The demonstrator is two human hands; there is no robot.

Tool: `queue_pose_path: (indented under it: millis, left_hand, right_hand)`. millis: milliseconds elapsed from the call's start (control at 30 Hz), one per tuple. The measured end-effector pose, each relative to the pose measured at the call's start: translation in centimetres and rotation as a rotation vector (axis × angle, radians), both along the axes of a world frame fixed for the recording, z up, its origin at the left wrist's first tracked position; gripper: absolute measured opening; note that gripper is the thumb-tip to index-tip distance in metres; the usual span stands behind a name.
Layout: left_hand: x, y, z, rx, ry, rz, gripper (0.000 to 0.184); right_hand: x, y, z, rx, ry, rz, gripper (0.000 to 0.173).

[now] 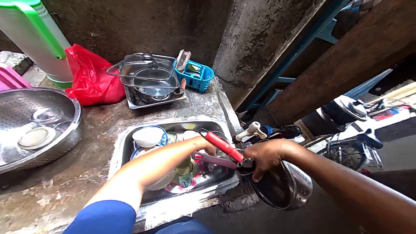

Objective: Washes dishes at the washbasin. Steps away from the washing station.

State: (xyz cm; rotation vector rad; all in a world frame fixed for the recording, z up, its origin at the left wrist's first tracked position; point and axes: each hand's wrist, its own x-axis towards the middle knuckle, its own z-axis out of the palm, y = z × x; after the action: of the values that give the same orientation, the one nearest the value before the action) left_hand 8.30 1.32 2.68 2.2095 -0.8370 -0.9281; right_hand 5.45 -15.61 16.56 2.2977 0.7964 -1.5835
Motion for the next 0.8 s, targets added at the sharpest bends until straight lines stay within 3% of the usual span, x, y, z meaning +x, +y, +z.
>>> queue_pose_path:
  millis: [67, 133, 167, 233, 267, 300, 333, 367, 433, 500, 567, 633, 667, 733, 800]
  left_hand:
    - [-1.7, 0.3, -0.6, -0.229, 0.113, 0.186, 0.021]
    - [-1.8, 0.1, -2.8, -0.489, 0.112, 0.178, 0.013]
    - [-2.1, 0.3, -3.4, -0.614, 0.042, 0.123, 0.013]
    - [-2.9, 1.2, -3.6, -0.962, -0.357, -0.041, 0.020]
    - [-6.7, 2.6, 3.9, -0.503, -0.207, 0.150, 0.020]
    - [-8.5, 2.5, 8.1, -0.301, -0.051, 0.303, 0.023]
    - [-8.6, 2.4, 8.6, -0.274, 0.033, 0.370, 0.025]
    - [-7.5, 2.1, 6.5, -0.303, 0.070, 0.349, 0.029]
    - [-2.0, -0.1, -1.6, -0.440, 0.092, 0.184, 0.026]
    - [3.2, -3.0, -6.6, -0.363, 0.064, 0.038, 0.021]
    - [4.3, -2.9, -5.4, -0.177, -0.029, 0.013, 0.023]
    - [3.9, -1.1, -4.6, 0.000, -0.295, -0.045, 0.035]
    - [3.9, -0.2, -5.7, 0.036, -0.428, -0.109, 0.049]
    - [3.3, 0.3, -7.1, 0.120, -0.467, -0.253, 0.077]
    - [2.0, -0.4, -8.3, 0.157, -0.514, -0.397, 0.080]
  right_hand:
    - [0.2, 0.6, 0.5, -0.029, -0.048, 0.030, 0.040]
    - [0.2, 1.4, 1.1, -0.064, -0.071, 0.072, 0.039]
    - [0.1, 2.1, 1.7, -0.098, -0.079, 0.100, 0.039]
    - [-0.2, 3.3, 2.6, -0.170, -0.110, 0.149, 0.039]
    - [-0.4, 3.7, 2.9, -0.198, -0.125, 0.164, 0.037]
    - [-0.4, 3.9, 2.9, -0.217, -0.138, 0.181, 0.035]
    - [-0.4, 3.9, 2.9, -0.228, -0.143, 0.197, 0.033]
    - [-0.4, 3.9, 2.8, -0.234, -0.149, 0.202, 0.033]
    - [-0.4, 3.5, 2.7, -0.244, -0.170, 0.190, 0.033]
    - [-0.4, 2.9, 2.6, -0.270, -0.184, 0.174, 0.031]
    - [-0.1, 1.9, 2.8, -0.248, -0.212, 0.114, 0.030]
    - [0.5, 0.2, 3.1, -0.174, -0.252, 0.061, 0.030]
    - [0.7, -0.8, 3.2, -0.120, -0.269, 0.019, 0.028]
    - [0.8, -2.5, 3.5, -0.015, -0.272, -0.078, 0.026]
    - [0.4, -4.1, 3.5, 0.077, -0.294, -0.129, 0.025]
